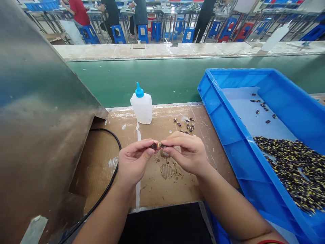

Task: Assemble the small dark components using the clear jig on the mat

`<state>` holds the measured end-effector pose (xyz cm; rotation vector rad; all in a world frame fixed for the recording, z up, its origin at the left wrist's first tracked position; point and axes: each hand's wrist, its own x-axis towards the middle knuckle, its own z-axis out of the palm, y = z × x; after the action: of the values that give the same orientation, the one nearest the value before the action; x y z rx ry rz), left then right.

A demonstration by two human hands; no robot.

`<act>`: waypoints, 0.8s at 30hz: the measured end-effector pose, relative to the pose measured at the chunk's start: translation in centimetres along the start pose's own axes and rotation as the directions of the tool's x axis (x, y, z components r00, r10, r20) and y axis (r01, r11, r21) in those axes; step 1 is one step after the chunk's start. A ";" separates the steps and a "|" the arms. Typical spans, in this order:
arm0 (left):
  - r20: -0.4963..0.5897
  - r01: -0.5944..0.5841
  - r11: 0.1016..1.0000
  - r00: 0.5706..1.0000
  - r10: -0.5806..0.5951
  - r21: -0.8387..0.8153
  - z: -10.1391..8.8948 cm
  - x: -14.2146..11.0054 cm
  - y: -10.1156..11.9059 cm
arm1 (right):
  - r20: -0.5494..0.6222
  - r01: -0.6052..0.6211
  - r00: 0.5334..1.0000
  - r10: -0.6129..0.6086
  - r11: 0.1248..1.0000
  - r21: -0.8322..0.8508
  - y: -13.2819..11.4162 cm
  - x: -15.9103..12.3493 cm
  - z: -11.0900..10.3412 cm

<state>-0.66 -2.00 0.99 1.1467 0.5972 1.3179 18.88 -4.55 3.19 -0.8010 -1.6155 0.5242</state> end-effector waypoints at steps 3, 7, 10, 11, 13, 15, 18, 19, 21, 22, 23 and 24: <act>-0.004 -0.033 0.998 0.999 0.034 0.047 -0.1 -0.2 -0.1 | -0.018 0.054 0.998 -0.055 0.997 -0.062 0.0 0.1 0.2; -0.015 -0.059 0.994 0.998 0.061 0.093 -0.2 -0.3 -0.1 | -0.012 0.112 0.993 -0.114 0.986 -0.121 -0.1 0.1 0.2; -0.013 -0.072 0.990 0.997 0.075 0.120 0.1 -0.3 0.2 | -0.002 0.119 0.993 -0.120 0.980 -0.159 -0.2 0.1 0.2; -0.014 -0.073 0.989 0.997 0.076 0.129 0.2 -0.3 0.3 | -0.002 0.117 0.993 -0.119 0.979 -0.165 -0.2 0.1 0.2; -0.020 -0.071 0.987 0.997 0.074 0.146 0.4 -0.3 0.5 | -0.003 0.110 0.994 -0.113 0.979 -0.169 -0.3 0.1 0.1; -0.027 -0.068 0.985 0.997 0.073 0.157 0.5 -0.3 0.6 | -0.001 0.103 0.994 -0.105 0.980 -0.172 -0.3 0.0 0.1; -0.032 -0.072 0.984 0.996 0.078 0.161 0.6 -0.3 0.7 | 0.004 0.104 0.994 -0.105 0.979 -0.177 -0.4 0.1 0.1; -0.029 -0.073 0.984 0.996 0.079 0.160 0.6 -0.3 0.7 | 0.005 0.108 0.994 -0.109 0.978 -0.179 -0.4 0.1 0.1; -0.022 -0.074 0.985 0.997 0.078 0.154 0.5 -0.3 0.7 | 0.005 0.122 0.992 -0.123 0.976 -0.182 -0.4 0.2 0.0; -0.019 -0.074 0.986 0.997 0.078 0.153 0.5 -0.4 0.7 | 0.004 0.129 0.991 -0.130 0.975 -0.184 -0.4 0.2 0.0; -0.016 -0.073 0.985 0.997 0.076 0.153 0.5 -0.4 0.7 | 0.002 0.134 0.991 -0.136 0.973 -0.186 -0.4 0.2 0.0; -0.015 -0.070 0.985 0.997 0.073 0.157 0.5 -0.4 0.8 | 0.002 0.139 0.990 -0.142 0.972 -0.187 -0.4 0.2 0.0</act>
<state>-0.68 -2.65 1.75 1.2938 0.6892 1.3645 18.75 -4.66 3.60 -0.8189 -1.7140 0.2686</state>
